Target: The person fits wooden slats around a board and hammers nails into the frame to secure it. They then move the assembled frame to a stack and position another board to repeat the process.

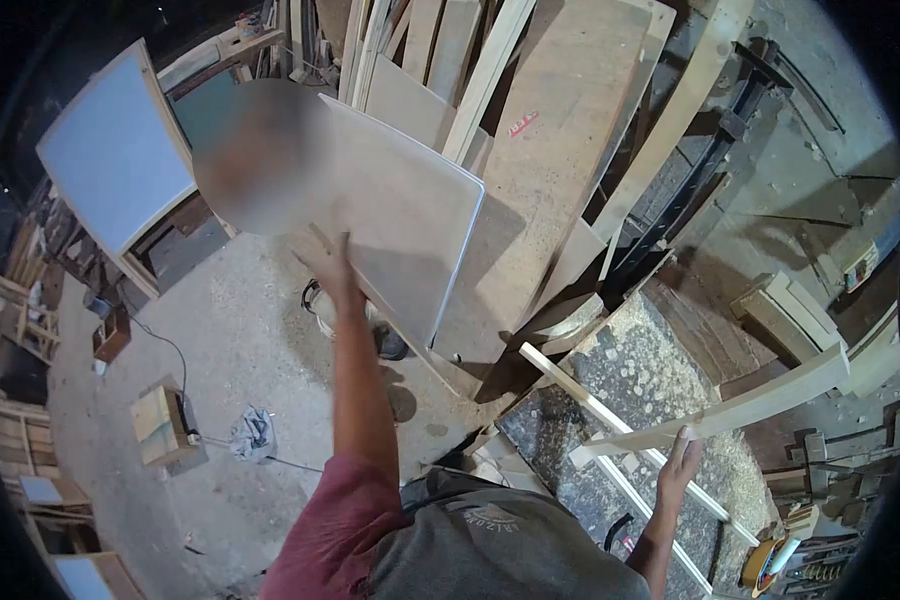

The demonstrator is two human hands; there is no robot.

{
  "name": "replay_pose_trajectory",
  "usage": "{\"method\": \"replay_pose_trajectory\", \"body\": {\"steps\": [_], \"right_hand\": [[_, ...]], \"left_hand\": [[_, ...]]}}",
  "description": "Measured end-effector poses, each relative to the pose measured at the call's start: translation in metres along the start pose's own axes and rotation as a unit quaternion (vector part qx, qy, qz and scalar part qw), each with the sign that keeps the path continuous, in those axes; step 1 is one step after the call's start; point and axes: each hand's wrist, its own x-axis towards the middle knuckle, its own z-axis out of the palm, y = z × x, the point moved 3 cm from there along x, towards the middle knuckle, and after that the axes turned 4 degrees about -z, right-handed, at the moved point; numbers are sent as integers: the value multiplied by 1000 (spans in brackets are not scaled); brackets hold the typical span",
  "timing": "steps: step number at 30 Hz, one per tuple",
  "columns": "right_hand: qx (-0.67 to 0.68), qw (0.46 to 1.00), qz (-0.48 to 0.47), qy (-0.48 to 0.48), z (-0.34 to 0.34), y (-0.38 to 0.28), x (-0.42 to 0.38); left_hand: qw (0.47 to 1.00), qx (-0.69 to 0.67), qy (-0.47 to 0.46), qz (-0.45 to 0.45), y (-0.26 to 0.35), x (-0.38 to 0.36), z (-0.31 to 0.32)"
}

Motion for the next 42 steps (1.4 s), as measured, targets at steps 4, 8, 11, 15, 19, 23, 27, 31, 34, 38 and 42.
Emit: {"method": "replay_pose_trajectory", "body": {"steps": [4,8,11,15,19,23,27,31,34,38,42], "right_hand": [[-29,999,-13,-19,0,8,1],[9,1000,-25,-4,-1,10,2],[23,999,-21,-7,3,6,4],[16,1000,-24,-4,0,25,8],[71,997,-14,-1,2,24,8],[5,999,-50,-18,-1,17,5],[-27,998,-50,-11,-2,15,0],[35,999,-17,-14,-1,19,-1],[-23,999,-31,-26,-4,26,1],[1,1000,-30,-9,-3,28,2],[-19,1000,-15,-5,-2,10,4]], "left_hand": [[982,83,-167,43,18,36,-3],[958,218,-162,92,26,44,-14],[943,261,-194,70,37,16,-27],[948,168,-244,115,51,-70,-42],[959,186,-204,64,73,-86,-48],[972,42,-227,42,80,0,-34],[960,-32,-279,13,93,7,-36],[966,54,-233,101,96,-36,-36],[959,-158,-236,-27,99,-20,-22],[937,-9,-292,190,99,16,6],[809,-240,-531,-81,25,21,-24]]}}
